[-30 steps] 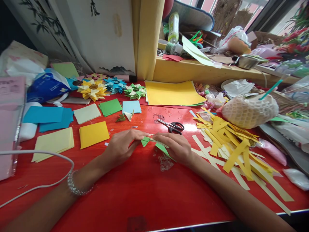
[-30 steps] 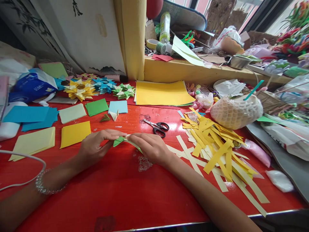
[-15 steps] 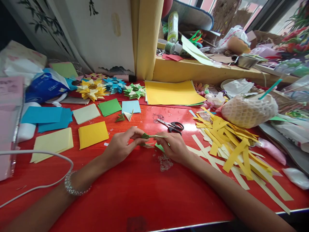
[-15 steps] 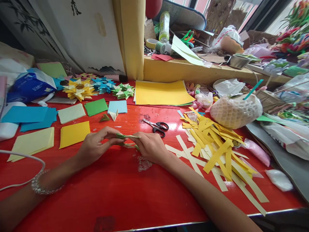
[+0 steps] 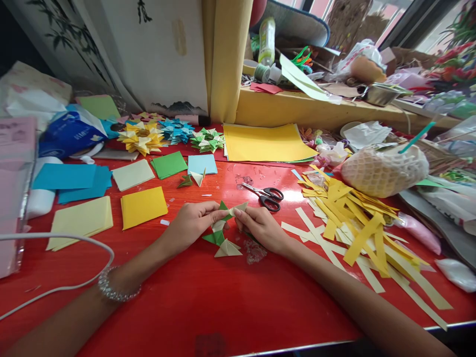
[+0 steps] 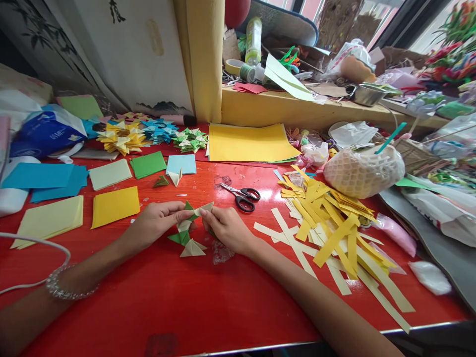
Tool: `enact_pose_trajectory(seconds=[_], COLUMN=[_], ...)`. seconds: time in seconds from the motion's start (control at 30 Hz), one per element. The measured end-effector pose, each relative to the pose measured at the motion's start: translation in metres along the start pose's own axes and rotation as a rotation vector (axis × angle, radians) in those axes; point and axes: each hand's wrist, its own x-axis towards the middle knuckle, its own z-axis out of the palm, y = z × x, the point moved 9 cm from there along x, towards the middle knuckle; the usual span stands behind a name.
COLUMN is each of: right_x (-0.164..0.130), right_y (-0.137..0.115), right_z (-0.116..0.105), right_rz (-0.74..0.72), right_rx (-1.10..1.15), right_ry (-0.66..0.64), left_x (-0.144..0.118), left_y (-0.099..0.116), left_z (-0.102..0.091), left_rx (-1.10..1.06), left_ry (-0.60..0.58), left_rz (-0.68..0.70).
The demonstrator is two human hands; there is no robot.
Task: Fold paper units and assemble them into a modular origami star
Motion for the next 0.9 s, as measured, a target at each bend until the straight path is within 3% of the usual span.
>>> enact_pose_trajectory(seconds=[0.2,0.37,0.9], right_x=[0.001,0.000,-0.001], right_y=[0.003,0.003,0.000], right_z=[0.002,0.003,0.007], right_rz=[0.055,0.070,0.078], right_rx=[-0.057,-0.018,0.096], right_ry=[-0.023,-0.035,-0.033], left_x=[0.004,0.001,-0.004], left_y=[-0.014,-0.011,-0.002], left_z=[0.006,0.005,-0.002], left_rx=[-0.049,-0.146,0.002], left_ry=[-0.059,0.009,0.119], left_rz=[-0.076,-0.094,-0.010])
